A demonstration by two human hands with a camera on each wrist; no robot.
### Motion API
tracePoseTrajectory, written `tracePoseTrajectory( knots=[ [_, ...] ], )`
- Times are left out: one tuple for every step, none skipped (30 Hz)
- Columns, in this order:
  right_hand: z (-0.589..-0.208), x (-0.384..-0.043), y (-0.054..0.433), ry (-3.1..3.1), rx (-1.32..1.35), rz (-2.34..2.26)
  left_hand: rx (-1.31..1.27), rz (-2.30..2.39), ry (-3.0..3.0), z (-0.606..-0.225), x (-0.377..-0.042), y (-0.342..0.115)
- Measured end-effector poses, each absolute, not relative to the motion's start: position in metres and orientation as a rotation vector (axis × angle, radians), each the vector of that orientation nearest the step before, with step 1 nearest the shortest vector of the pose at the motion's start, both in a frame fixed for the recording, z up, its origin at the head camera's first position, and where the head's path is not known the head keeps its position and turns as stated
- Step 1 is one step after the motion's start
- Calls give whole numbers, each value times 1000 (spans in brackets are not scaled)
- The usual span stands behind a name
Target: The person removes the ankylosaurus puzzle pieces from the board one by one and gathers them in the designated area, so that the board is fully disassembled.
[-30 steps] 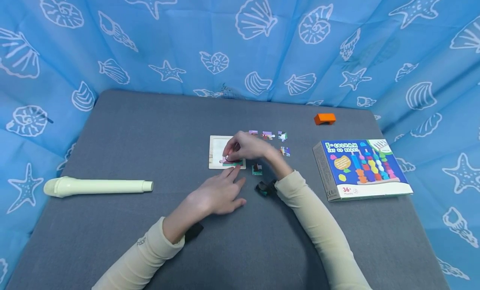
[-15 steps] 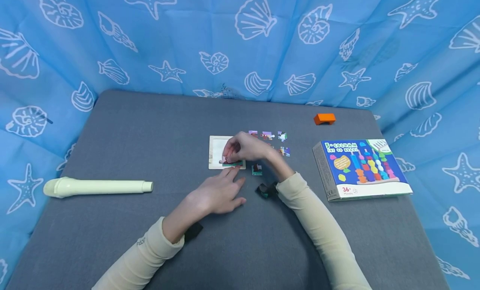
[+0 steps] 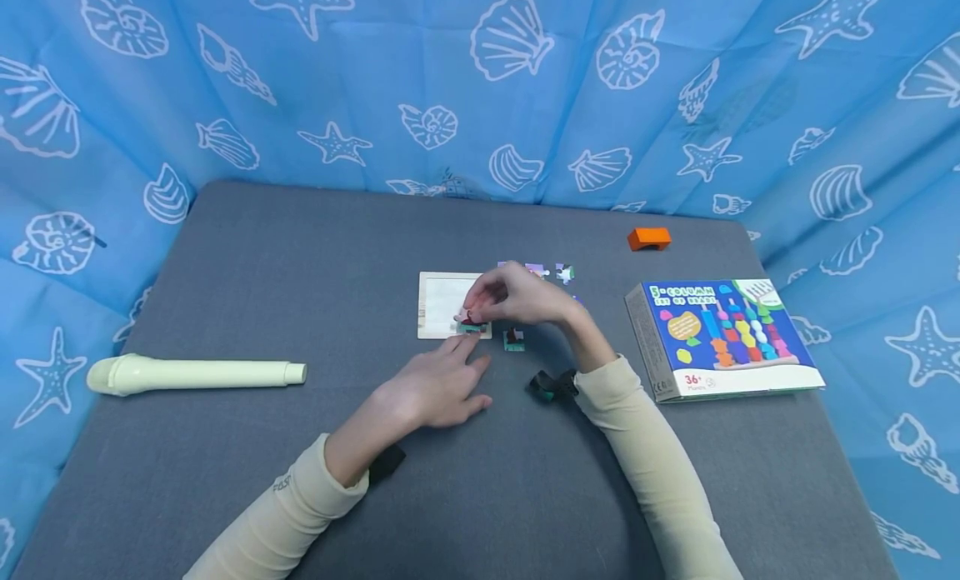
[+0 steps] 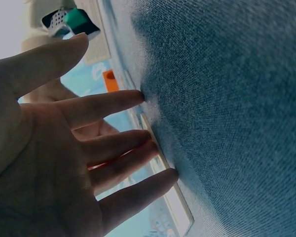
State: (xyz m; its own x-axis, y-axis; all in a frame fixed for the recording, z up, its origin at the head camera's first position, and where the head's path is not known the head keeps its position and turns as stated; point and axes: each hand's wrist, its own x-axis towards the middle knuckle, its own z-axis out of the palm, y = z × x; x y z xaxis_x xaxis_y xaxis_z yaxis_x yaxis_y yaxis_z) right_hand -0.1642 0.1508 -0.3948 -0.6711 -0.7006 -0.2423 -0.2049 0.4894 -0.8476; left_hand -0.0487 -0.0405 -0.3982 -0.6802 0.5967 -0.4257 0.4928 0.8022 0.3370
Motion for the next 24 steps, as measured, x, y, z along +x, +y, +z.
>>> tracePoseTrajectory(
  knots=[
    [-394,-163,156,2162,-738,-1128,808,265,2464,-398,-49,-40],
    [-392,-162,160,2162,-730,-1135,795,256,2458,-389,-47,-40],
    [-392,-160,165,2167,-724,-1137,792,253,2457,-389,-47,-39],
    [-391,-159,170,2172,-714,-1141,789,248,2459,-388,-47,-39],
    [-390,-158,175,2177,-709,-1145,785,244,2459,-388,-46,-39],
    [-390,-156,180,2185,-702,-1146,782,241,2459,-388,-46,-38],
    [-390,-155,184,2193,-693,-1145,777,238,2457,-388,-46,-38],
    [-390,-154,189,2199,-682,-1145,775,236,2457,-388,-46,-38],
    [-389,-152,194,2207,-673,-1143,772,232,2455,-388,-46,-38],
    [-389,-151,198,2215,-661,-1138,771,232,2455,-388,-46,-38],
    [-389,-150,203,2223,-649,-1133,771,231,2455,-388,-46,-38],
    [-389,-149,207,2233,-637,-1125,770,229,2454,-388,-46,-38],
    [-389,-147,211,2242,-623,-1118,770,228,2453,-388,-46,-37],
    [-389,-146,216,2252,-612,-1112,771,228,2455,-388,-46,-37],
    [-390,-145,219,2262,-604,-1108,770,227,2455,-388,-46,-37],
    [-390,-144,223,2270,-592,-1103,770,227,2455,-388,-46,-37],
    [-390,-143,226,2275,-587,-1104,771,226,2456,-388,-46,-37],
    [-391,-142,229,2279,-577,-1103,768,226,2456,-388,-46,-36],
    [-391,-142,232,2282,-566,-1104,767,226,2457,-388,-46,-36],
    [-391,-141,234,2287,-558,-1101,765,226,2455,-388,-46,-36],
    [-391,-141,236,2291,-549,-1099,763,225,2454,-388,-46,-36],
    [-392,-141,238,2294,-539,-1095,763,224,2456,-387,-46,-36],
    [-393,-141,240,2297,-537,-1090,763,225,2458,-387,-46,-36],
    [-393,-141,241,2299,-535,-1082,762,224,2458,-387,-45,-36]
  ],
)
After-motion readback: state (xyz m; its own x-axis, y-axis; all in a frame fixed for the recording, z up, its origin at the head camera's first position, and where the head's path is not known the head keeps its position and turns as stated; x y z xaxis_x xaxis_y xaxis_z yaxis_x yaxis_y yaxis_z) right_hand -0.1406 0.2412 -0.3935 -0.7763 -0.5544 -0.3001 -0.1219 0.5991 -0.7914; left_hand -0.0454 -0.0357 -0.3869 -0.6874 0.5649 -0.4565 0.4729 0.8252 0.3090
